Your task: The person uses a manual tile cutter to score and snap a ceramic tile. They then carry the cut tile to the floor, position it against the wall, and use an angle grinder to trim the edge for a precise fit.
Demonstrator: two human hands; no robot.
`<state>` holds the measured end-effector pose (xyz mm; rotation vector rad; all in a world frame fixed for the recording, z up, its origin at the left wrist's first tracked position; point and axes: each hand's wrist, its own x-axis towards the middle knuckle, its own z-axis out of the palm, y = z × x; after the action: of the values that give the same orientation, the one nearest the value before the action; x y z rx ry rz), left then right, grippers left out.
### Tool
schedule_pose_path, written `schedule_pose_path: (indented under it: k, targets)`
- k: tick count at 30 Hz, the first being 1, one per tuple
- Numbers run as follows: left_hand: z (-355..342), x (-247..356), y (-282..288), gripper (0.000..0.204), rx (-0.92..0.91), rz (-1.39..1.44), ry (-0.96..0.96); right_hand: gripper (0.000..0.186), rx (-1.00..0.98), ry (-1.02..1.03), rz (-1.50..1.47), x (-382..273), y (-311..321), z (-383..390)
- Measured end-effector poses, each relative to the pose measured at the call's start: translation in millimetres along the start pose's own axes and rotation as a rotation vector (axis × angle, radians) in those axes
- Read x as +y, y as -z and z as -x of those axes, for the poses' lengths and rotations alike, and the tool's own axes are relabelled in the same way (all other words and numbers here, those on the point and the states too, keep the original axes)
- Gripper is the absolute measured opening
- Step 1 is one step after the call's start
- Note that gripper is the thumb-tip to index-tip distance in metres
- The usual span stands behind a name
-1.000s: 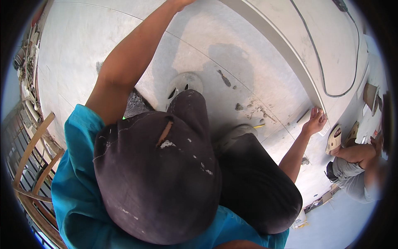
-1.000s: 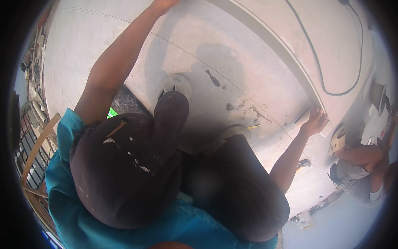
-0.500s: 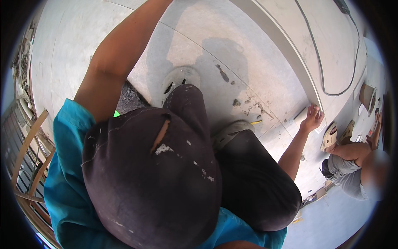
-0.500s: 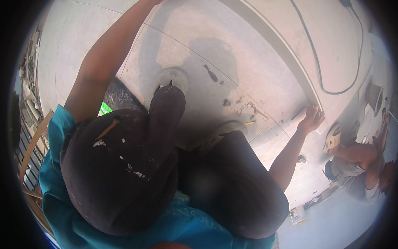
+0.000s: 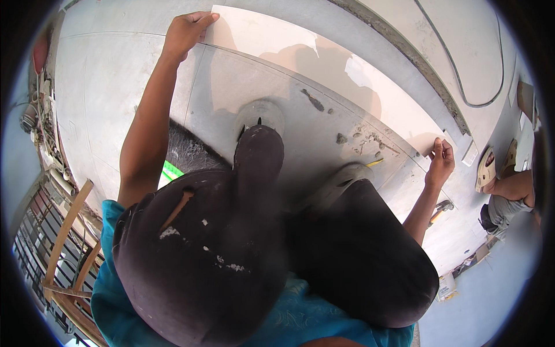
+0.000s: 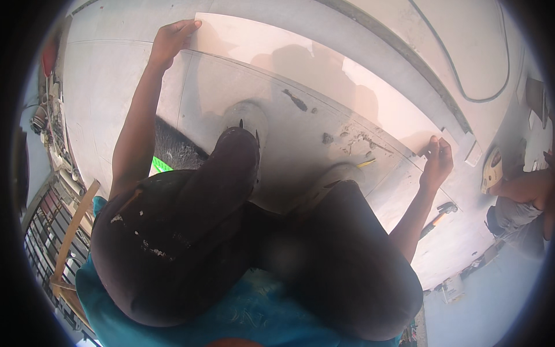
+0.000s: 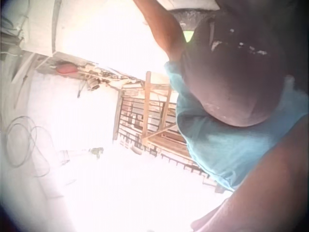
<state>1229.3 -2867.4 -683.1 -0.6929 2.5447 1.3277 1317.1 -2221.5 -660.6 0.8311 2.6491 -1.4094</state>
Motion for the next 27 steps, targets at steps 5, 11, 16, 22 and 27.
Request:
schedule_pose_path:
  k: [5, 11, 16, 22, 27]
  targets:
    - [-2, -3, -1, 0.049, -0.057, -0.102, 0.064, 0.041, -0.012, -0.076, 0.132, 15, -14, -14]
    - [1, 6, -5, 0.051, -0.062, -0.2, 0.072, 0.042, 0.001, -0.063, 0.241, 21, -19, -20]
    - [-2, 17, -12, 0.043, 0.043, -0.316, 0.137, 0.044, 0.033, -0.051, 0.331, 23, -24, -19]
    - [-1, -4, -12, 0.048, -0.032, -0.306, 0.092, 0.042, 0.064, -0.11, 0.386, 2, -28, -5]
    - [24, 18, -11, 0.045, -0.038, -0.41, 0.168, 0.044, 0.059, -0.107, 0.496, 13, -26, 26]
